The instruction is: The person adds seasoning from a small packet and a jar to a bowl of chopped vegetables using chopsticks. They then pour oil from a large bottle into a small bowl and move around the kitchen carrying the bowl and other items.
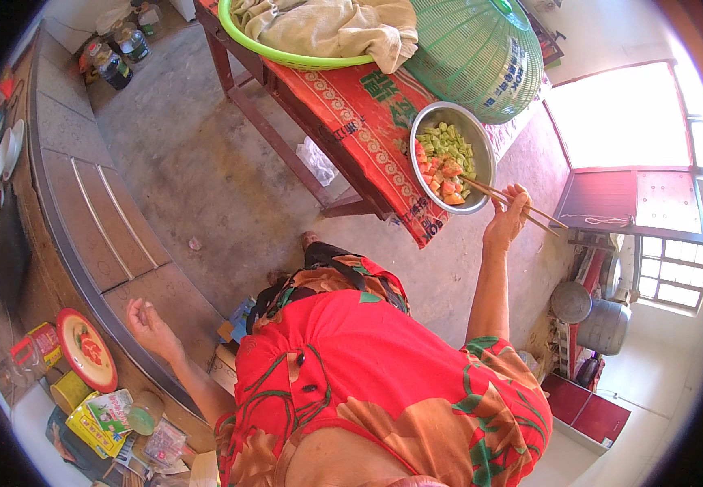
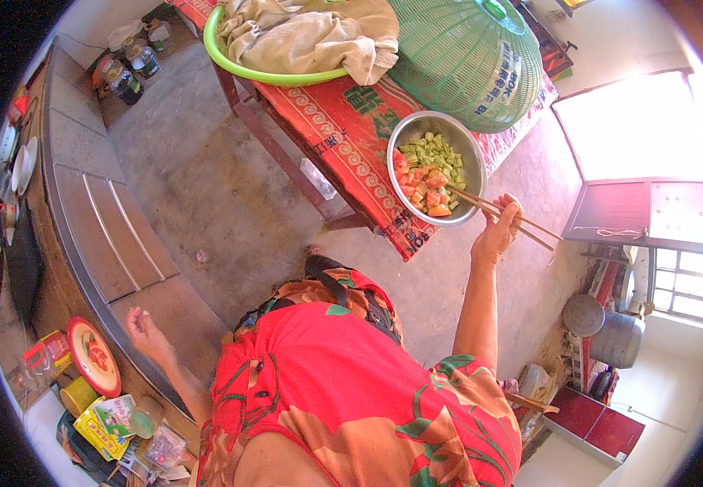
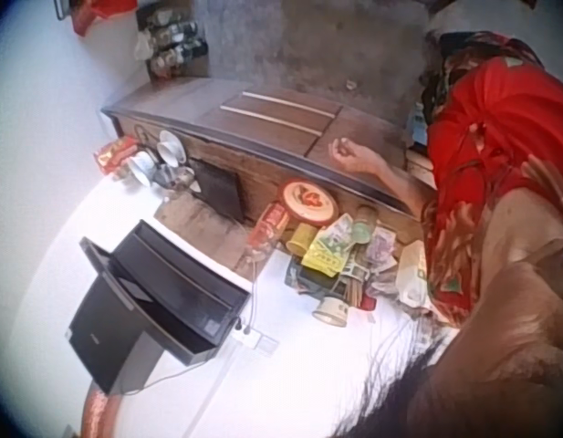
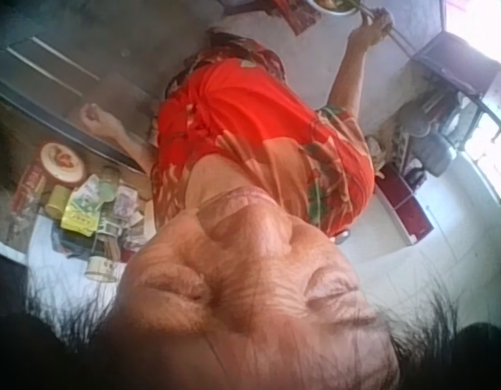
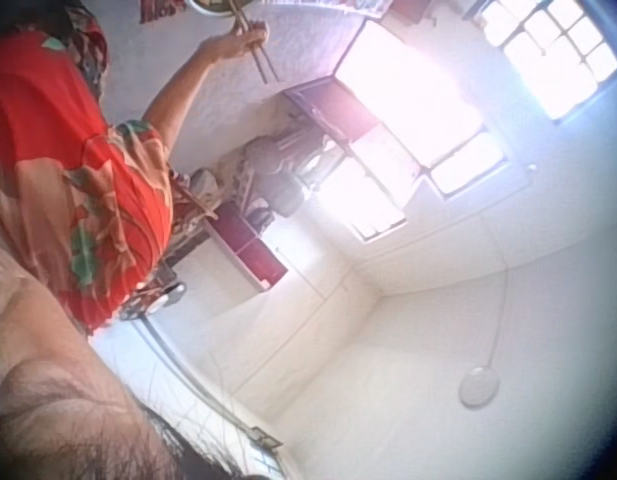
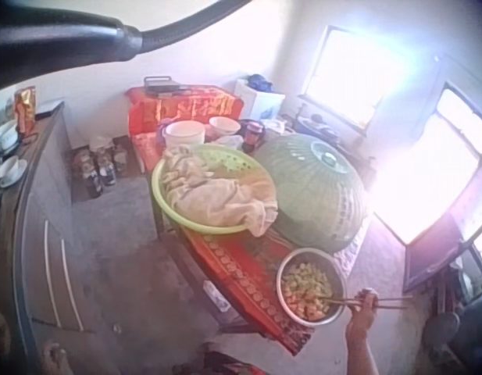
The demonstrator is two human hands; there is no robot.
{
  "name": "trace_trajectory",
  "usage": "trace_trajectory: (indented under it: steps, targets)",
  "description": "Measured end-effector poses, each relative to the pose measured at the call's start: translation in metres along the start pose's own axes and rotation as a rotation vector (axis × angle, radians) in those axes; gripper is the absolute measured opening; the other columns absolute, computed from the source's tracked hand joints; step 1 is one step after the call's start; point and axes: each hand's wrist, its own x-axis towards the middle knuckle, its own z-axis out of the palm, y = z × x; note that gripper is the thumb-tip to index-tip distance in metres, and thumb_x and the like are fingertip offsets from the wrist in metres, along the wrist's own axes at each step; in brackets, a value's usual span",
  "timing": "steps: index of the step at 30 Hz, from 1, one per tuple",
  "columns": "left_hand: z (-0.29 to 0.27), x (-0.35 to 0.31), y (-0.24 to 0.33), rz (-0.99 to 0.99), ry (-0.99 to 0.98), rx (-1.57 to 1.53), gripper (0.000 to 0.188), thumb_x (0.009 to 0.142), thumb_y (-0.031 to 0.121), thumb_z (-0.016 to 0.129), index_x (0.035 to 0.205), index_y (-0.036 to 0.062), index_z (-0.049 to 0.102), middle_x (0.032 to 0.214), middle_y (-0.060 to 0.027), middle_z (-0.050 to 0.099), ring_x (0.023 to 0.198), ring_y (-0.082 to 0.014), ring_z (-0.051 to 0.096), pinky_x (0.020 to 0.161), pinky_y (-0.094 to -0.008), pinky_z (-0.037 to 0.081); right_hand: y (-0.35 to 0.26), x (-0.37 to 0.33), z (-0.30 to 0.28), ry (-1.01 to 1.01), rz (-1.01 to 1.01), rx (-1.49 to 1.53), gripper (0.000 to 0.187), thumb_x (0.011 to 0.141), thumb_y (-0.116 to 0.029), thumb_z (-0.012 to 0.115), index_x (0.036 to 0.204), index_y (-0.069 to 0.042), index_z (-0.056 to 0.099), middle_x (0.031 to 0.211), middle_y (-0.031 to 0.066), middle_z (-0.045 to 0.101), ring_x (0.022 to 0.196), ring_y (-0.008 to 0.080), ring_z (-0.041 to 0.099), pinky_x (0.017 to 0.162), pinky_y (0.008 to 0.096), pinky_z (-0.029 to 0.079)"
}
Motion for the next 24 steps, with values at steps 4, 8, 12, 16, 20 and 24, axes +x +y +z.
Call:
trace_trajectory:
  steps: [4,8,12,16,20,24]
  targets:
    - [0.0,-0.001,-0.003,0.017,0.01,-0.007,0.018,0.084,0.002,0.053,0.101,-0.0031,0.055,0.118,-0.0146,0.052,0.104,-0.0208,0.052,0.091,-0.0314,0.042,0.007,-0.009,0.005,0.035,0.001,0.052,0.03,0.091,-0.041,0.048,0.1,-0.012,0.052,0.101,0.0037,0.057,0.093,0.0144,0.051,0.075,0.0335,0.042]
    - [0.002,-0.002,-0.005,0.029,-0.001,0.024,0.017,0.084,0.001,0.053,0.101,-0.0031,0.054,0.119,-0.0147,0.051,0.104,-0.0203,0.052,0.091,-0.0307,0.042,0.014,-0.014,0.016,0.002,0.007,0.062,0.028,0.092,-0.041,0.048,0.1,-0.014,0.052,0.101,0.0001,0.057,0.097,0.0129,0.049,0.078,0.0322,0.04]
    - [0.003,-0.003,-0.004,0.009,-0.016,-0.01,0.016,0.084,0.001,0.052,0.1,-0.003,0.054,0.119,-0.0146,0.05,0.103,-0.0198,0.052,0.091,-0.0304,0.042,0.028,-0.005,0.012,-0.021,0.055,0.082,0.029,0.094,-0.036,0.044,0.108,-0.012,0.052,0.107,0.0046,0.055,0.103,0.016,0.049,0.086,0.0337,0.041]
    - [0.004,-0.003,-0.003,0.015,-0.011,-0.038,0.017,0.085,0.001,0.052,0.101,-0.0031,0.054,0.118,-0.0146,0.05,0.103,-0.0199,0.052,0.091,-0.0306,0.041,0.029,-0.013,0.023,-0.093,0.169,0.304,0.036,0.095,-0.03,0.042,0.124,-0.009,0.044,0.119,0.0105,0.051,0.11,0.0224,0.049,0.096,0.0365,0.039]
    - [0.004,-0.002,-0.006,-0.001,-0.01,-0.026,0.017,0.085,0.001,0.052,0.101,-0.0032,0.054,0.118,-0.015,0.051,0.104,-0.0204,0.051,0.093,-0.0315,0.041,0.012,-0.022,0.045,-0.128,0.219,0.298,0.046,0.095,-0.026,0.042,0.137,-0.011,0.032,0.13,0.0122,0.044,0.119,0.0256,0.044,0.101,0.0391,0.036]
    - [0.007,-0.001,-0.005,-0.008,-0.02,0.016,0.017,0.085,0.002,0.053,0.101,-0.0032,0.054,0.117,-0.0148,0.051,0.105,-0.0211,0.051,0.094,-0.0322,0.041,0.016,-0.02,0.044,-0.059,0.269,0.332,0.052,0.092,-0.026,0.047,0.139,-0.014,0.029,0.134,0.0107,0.041,0.121,0.0249,0.042,0.101,0.0382,0.035]
